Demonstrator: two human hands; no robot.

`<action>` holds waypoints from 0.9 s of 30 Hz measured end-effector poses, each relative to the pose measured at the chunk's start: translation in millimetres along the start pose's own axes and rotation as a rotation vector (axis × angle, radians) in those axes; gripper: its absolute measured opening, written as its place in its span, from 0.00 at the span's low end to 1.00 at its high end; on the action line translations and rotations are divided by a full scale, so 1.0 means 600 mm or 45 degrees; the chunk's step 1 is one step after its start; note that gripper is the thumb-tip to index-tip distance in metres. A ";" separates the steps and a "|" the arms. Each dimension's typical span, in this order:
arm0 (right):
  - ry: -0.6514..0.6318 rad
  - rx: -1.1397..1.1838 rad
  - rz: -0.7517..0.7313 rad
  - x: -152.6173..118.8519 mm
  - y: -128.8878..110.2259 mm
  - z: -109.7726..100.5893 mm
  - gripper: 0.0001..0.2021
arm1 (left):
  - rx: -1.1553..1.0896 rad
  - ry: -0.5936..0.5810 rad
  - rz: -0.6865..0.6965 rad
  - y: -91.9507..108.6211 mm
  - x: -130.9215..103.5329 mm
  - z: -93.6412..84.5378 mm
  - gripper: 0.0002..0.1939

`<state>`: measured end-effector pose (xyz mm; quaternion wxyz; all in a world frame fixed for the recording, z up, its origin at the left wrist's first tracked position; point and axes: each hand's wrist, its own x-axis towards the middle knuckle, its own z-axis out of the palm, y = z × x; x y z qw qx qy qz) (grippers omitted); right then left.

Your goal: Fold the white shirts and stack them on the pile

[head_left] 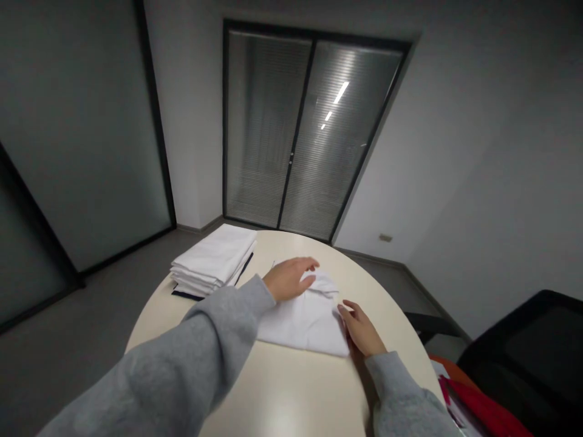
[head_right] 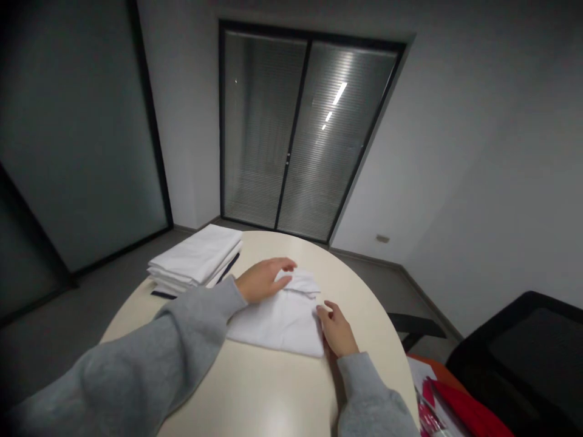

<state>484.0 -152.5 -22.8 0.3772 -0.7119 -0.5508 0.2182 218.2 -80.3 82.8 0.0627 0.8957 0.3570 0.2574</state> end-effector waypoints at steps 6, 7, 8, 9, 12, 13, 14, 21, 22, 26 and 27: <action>0.043 -0.343 -0.345 -0.015 -0.020 0.007 0.28 | 0.035 -0.336 0.051 -0.030 -0.128 0.105 0.33; 0.018 -0.395 -0.420 -0.016 -0.029 0.010 0.26 | 0.060 -0.332 0.045 -0.034 -0.136 0.114 0.32; -0.016 -0.448 -0.492 -0.015 -0.038 0.013 0.23 | 0.092 -0.313 0.040 -0.037 -0.140 0.120 0.32; -0.054 -0.501 -0.556 -0.012 -0.048 0.015 0.19 | 0.128 -0.287 0.035 -0.038 -0.142 0.123 0.32; -0.156 -0.650 -0.685 0.008 -0.074 0.021 0.12 | 0.201 -0.232 0.024 -0.035 -0.139 0.126 0.32; -0.178 -0.694 -0.714 0.018 -0.080 0.022 0.12 | 0.206 -0.234 0.030 -0.034 -0.138 0.125 0.32; -0.200 -0.735 -0.739 0.030 -0.085 0.024 0.12 | 0.208 -0.243 0.043 -0.033 -0.137 0.125 0.32; -0.249 -0.938 -0.790 0.158 -0.131 0.042 0.14 | 0.194 -0.270 0.089 -0.039 -0.137 0.128 0.33; -0.187 -0.946 -0.774 0.182 -0.148 0.044 0.17 | 0.191 -0.273 0.087 -0.038 -0.137 0.128 0.34; 0.141 -0.902 -0.707 0.257 -0.233 0.045 0.30 | 0.155 -0.296 0.078 -0.038 -0.138 0.128 0.35; 0.210 -0.883 -0.701 0.265 -0.251 0.043 0.32 | 0.141 -0.300 0.066 -0.038 -0.138 0.128 0.35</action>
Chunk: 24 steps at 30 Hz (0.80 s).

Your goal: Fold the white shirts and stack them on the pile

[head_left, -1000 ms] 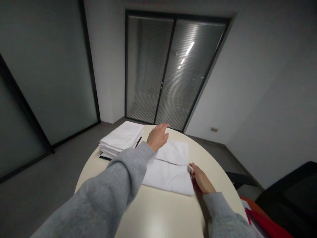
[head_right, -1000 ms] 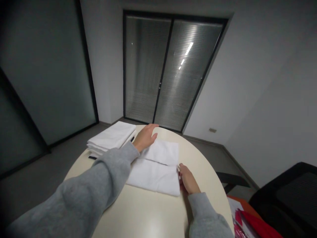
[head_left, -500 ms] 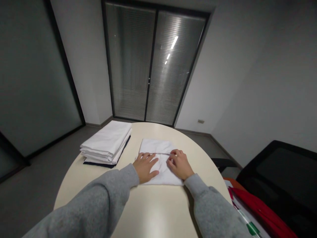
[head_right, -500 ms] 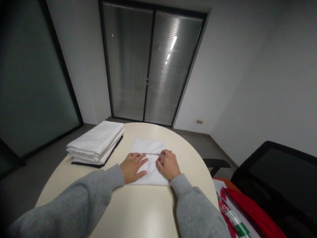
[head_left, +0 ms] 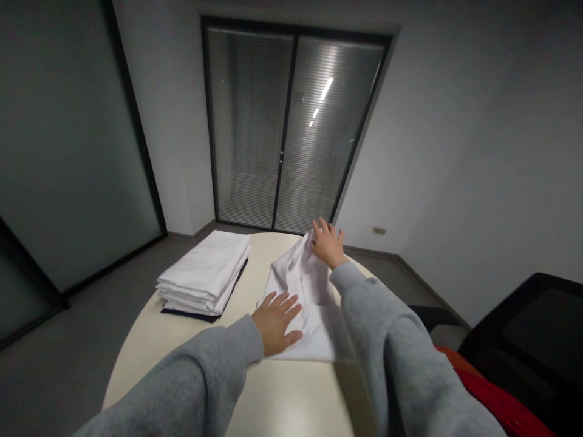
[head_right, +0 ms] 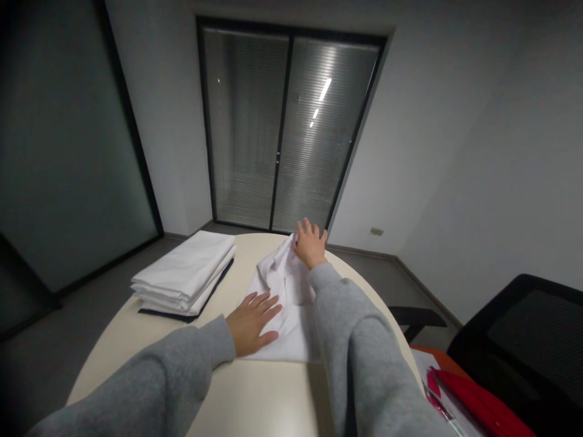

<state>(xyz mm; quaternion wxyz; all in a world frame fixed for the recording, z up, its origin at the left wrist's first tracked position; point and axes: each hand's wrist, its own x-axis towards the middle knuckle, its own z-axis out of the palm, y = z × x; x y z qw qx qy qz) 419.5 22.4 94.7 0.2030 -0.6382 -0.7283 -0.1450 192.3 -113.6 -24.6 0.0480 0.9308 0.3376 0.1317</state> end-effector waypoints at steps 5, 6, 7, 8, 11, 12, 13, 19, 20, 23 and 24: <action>0.066 0.029 -0.134 -0.033 -0.025 -0.021 0.23 | -0.056 -0.032 -0.050 -0.002 0.000 -0.001 0.36; 0.011 0.041 -0.207 -0.056 -0.028 -0.018 0.20 | -0.064 -0.033 -0.053 -0.001 0.000 -0.001 0.36; -0.063 0.057 -0.287 -0.082 -0.031 -0.012 0.18 | -0.071 -0.031 -0.053 -0.001 0.001 -0.001 0.36; -0.152 0.077 -0.369 -0.106 -0.035 -0.004 0.15 | -0.076 -0.025 -0.053 0.000 0.002 -0.001 0.36; -0.428 0.154 -0.602 -0.159 -0.050 0.027 0.10 | -0.077 0.007 -0.044 0.002 0.004 0.000 0.34; -0.496 0.180 -0.658 -0.164 -0.055 0.038 0.09 | -0.072 0.020 -0.039 0.002 0.004 0.001 0.33; -0.543 0.201 -0.693 -0.162 -0.060 0.049 0.10 | -0.067 0.033 -0.036 0.002 0.004 0.002 0.33; -0.430 0.190 -0.422 -0.038 -0.062 0.070 0.26 | -0.060 -0.003 -0.039 -0.001 0.003 0.008 0.36; -0.376 0.179 -0.335 -0.015 -0.058 0.068 0.29 | -0.060 -0.010 -0.042 0.000 0.003 0.008 0.36; -0.247 0.166 -0.162 0.025 -0.049 0.058 0.32 | -0.056 -0.011 -0.063 0.001 0.003 0.008 0.36; -0.229 0.169 -0.150 0.023 -0.046 0.056 0.32 | -0.055 -0.013 -0.068 0.001 0.004 0.008 0.36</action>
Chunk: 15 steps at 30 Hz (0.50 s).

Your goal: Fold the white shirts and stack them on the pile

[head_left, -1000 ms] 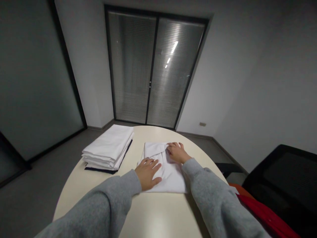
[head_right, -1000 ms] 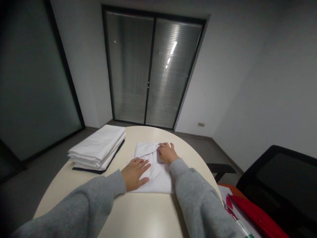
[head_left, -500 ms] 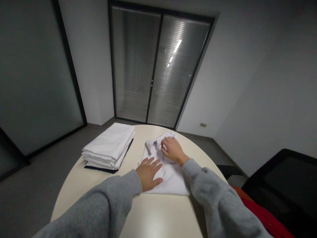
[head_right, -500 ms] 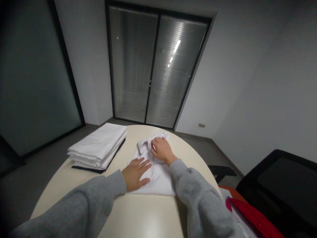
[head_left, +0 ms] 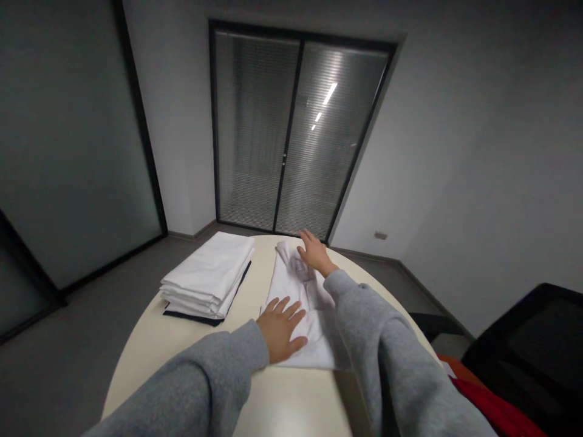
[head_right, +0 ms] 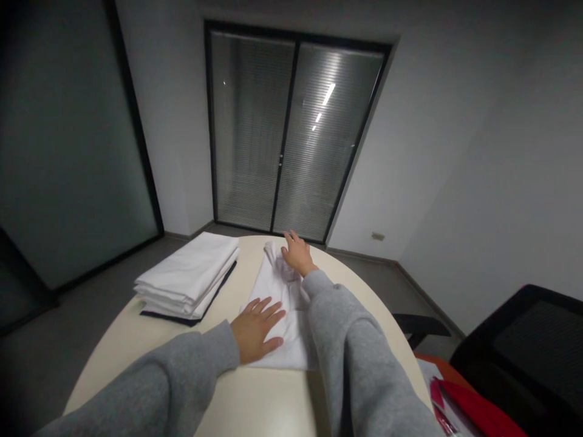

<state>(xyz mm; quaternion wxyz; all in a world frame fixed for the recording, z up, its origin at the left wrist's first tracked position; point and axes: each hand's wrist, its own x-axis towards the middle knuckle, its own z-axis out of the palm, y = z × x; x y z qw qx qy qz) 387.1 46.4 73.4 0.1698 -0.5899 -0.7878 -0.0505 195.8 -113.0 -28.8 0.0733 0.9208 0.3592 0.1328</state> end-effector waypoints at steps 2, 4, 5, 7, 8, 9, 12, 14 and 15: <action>-0.011 0.010 -0.038 -0.025 0.004 0.005 0.29 | -0.003 -0.001 0.007 -0.001 0.000 0.001 0.36; -0.078 0.024 -0.109 -0.071 0.009 0.022 0.25 | -0.001 0.010 0.021 -0.002 0.000 0.002 0.35; -0.122 0.032 -0.137 -0.099 0.012 0.033 0.24 | 0.005 0.020 0.024 -0.002 0.000 0.002 0.35; -0.194 0.043 -0.149 -0.151 0.018 0.057 0.23 | 0.027 0.038 0.032 0.000 0.000 0.001 0.34; -0.214 0.048 -0.136 -0.172 0.021 0.069 0.23 | 0.042 0.047 0.038 0.003 0.000 -0.001 0.34; -0.220 0.052 -0.114 -0.189 0.023 0.078 0.23 | 0.057 0.058 0.048 0.005 -0.001 -0.004 0.33; -0.187 0.068 -0.056 -0.210 0.025 0.094 0.23 | 0.103 0.086 0.081 0.013 0.000 -0.020 0.32; -0.159 0.086 -0.042 -0.208 0.023 0.092 0.21 | 0.132 0.091 0.097 0.017 0.003 -0.035 0.31; -0.145 0.095 -0.035 -0.206 0.023 0.088 0.20 | 0.147 0.089 0.109 0.019 0.006 -0.043 0.31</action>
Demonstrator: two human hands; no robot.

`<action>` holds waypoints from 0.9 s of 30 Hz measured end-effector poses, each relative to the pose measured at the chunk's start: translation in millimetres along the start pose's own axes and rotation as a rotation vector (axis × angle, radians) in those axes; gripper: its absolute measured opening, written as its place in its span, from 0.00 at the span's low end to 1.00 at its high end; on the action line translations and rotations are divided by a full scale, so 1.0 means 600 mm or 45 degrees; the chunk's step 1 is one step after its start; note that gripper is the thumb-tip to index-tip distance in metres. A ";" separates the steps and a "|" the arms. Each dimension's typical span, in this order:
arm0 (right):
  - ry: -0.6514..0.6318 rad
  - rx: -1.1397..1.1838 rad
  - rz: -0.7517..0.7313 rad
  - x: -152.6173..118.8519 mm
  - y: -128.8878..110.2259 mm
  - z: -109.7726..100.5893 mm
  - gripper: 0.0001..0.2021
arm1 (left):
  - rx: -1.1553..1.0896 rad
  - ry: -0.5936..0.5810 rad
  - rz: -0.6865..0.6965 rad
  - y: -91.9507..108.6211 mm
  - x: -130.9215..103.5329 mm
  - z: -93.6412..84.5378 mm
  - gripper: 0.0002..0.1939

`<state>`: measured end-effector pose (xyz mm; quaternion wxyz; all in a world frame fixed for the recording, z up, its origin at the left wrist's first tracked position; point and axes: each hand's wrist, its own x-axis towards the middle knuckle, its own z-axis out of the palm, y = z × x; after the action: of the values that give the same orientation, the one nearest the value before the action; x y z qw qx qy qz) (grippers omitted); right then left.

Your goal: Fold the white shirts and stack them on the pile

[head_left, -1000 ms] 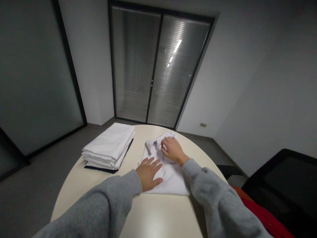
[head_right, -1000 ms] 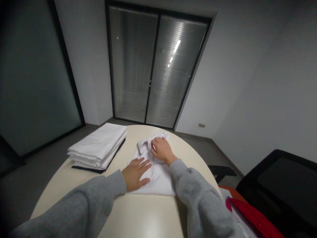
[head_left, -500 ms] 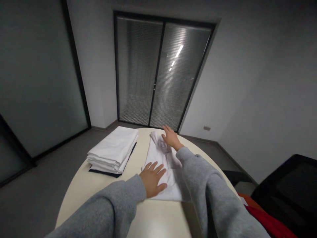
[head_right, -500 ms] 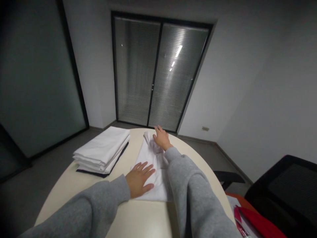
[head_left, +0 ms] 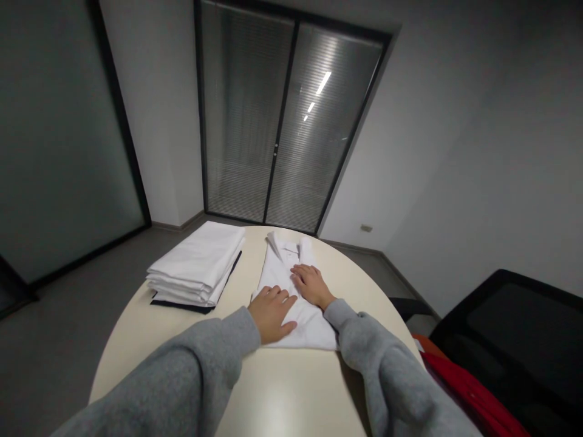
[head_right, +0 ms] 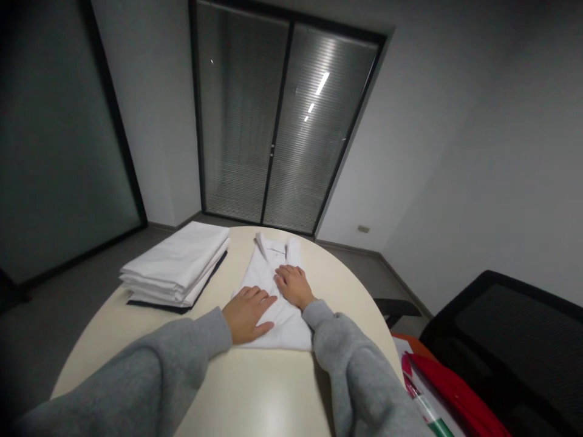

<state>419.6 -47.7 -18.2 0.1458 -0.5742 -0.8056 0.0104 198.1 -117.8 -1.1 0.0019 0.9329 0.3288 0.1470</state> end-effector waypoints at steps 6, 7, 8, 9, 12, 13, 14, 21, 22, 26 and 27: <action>0.009 0.041 0.070 -0.018 0.014 -0.070 0.19 | 0.117 -0.018 0.302 0.048 -0.003 -0.060 0.13; -0.018 0.051 0.061 -0.025 0.016 -0.087 0.19 | 0.114 -0.028 0.366 0.067 -0.014 -0.074 0.13; -0.047 0.061 0.043 -0.033 0.017 -0.102 0.19 | 0.090 -0.050 0.423 0.087 -0.028 -0.089 0.14; -0.075 0.071 0.019 -0.043 0.016 -0.117 0.19 | 0.041 -0.088 0.465 0.107 -0.044 -0.106 0.14; -0.142 0.084 -0.059 -0.080 -0.007 -0.145 0.20 | -0.237 -0.306 0.588 0.153 -0.090 -0.153 0.22; -0.163 0.084 -0.079 -0.094 -0.020 -0.147 0.20 | -0.373 -0.380 0.642 0.160 -0.099 -0.165 0.22; -0.183 0.084 -0.094 -0.108 -0.034 -0.147 0.20 | -0.517 -0.430 0.683 0.162 -0.104 -0.173 0.22; -0.217 0.157 0.022 -0.172 -0.106 -0.122 0.24 | -0.586 -0.061 0.107 0.089 -0.060 -0.108 0.13; -0.200 0.170 0.044 -0.179 -0.111 -0.126 0.24 | -0.534 -0.057 0.055 0.075 -0.055 -0.089 0.13; -0.257 0.332 0.052 -0.235 -0.134 -0.167 0.23 | -0.457 0.005 -0.070 0.038 -0.046 -0.035 0.12; -0.325 0.389 0.040 -0.255 -0.141 -0.181 0.22 | -0.446 0.037 -0.076 0.034 -0.045 -0.028 0.13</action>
<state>414.1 -235.0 67.3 0.1277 -0.5521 -0.7974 0.2074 185.9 -152.3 9.7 0.1639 0.9060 0.3257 0.2151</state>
